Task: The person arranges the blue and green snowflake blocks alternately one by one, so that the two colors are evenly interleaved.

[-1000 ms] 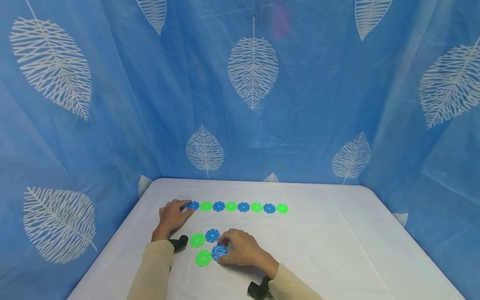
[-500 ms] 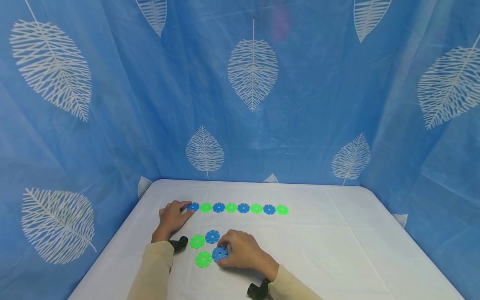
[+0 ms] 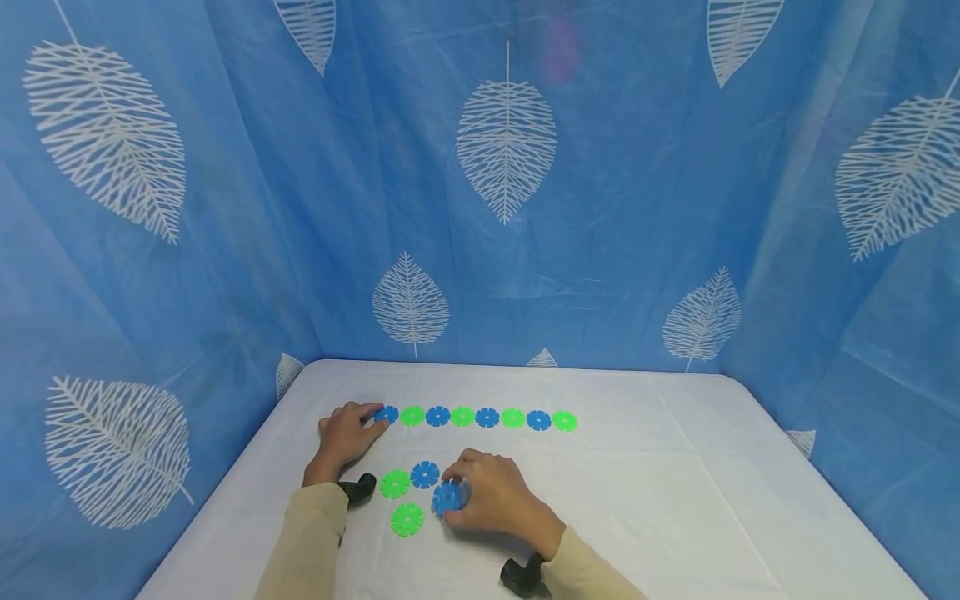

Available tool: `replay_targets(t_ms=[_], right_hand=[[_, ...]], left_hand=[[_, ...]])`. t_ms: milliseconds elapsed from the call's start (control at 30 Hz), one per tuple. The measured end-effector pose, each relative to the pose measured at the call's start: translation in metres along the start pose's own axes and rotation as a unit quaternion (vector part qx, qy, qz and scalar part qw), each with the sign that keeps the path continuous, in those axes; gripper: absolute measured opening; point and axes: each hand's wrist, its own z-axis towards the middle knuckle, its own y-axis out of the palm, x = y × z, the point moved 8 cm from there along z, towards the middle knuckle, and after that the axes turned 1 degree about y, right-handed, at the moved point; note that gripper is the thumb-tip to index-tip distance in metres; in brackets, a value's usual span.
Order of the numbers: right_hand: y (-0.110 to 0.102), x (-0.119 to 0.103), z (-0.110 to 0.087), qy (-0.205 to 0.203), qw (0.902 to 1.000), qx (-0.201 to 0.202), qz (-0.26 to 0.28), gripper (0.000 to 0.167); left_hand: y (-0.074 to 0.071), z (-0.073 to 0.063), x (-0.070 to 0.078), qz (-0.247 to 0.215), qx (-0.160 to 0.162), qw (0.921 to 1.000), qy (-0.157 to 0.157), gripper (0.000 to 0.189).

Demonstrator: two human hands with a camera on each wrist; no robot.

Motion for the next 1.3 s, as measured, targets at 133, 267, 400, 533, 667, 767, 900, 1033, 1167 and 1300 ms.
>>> replay_targets(t_ms=[133,267,400,533,667,767,900,1033,1167,1300], right_hand=[[-0.008,0.002,-0.001,-0.001,0.9998,0.020,0.002,0.039],[-0.015,0.004,-0.002,-0.001,0.9994,0.035,0.007,0.039],[-0.020,0.010,-0.003,0.010,0.9987,0.047,0.015,0.039],[-0.025,0.015,-0.004,0.016,0.9981,0.055,0.020,0.039],[-0.030,0.019,-0.008,0.016,0.9976,0.066,0.016,0.040],[-0.035,0.024,-0.011,0.015,0.9964,0.082,0.010,0.040],[-0.044,0.036,-0.015,0.020,0.9942,0.106,0.000,0.039],[-0.055,0.049,-0.017,0.021,0.9911,0.131,-0.015,0.039],[-0.067,0.062,-0.019,0.010,0.9860,0.163,-0.034,0.039],[-0.079,0.077,-0.021,0.002,0.9790,0.197,-0.053,0.038]], left_hand=[[0.000,-0.001,0.001,0.002,0.001,1.0000,0.001,0.047],[-0.001,-0.002,0.002,0.000,0.002,1.0000,0.002,0.047],[-0.001,-0.003,0.004,0.002,0.000,1.0000,0.002,0.047],[-0.001,-0.004,0.004,0.005,0.000,1.0000,0.002,0.048],[-0.001,-0.006,0.003,0.008,0.001,1.0000,0.004,0.048],[0.000,-0.006,0.003,0.011,0.002,0.9999,0.010,0.049],[0.000,-0.005,0.003,0.010,0.006,0.9998,0.017,0.048],[0.000,-0.005,0.002,0.008,0.005,0.9998,0.020,0.048],[-0.002,-0.004,0.003,0.009,0.005,0.9998,0.017,0.048],[-0.001,-0.002,0.003,0.014,0.005,0.9998,0.016,0.048]])
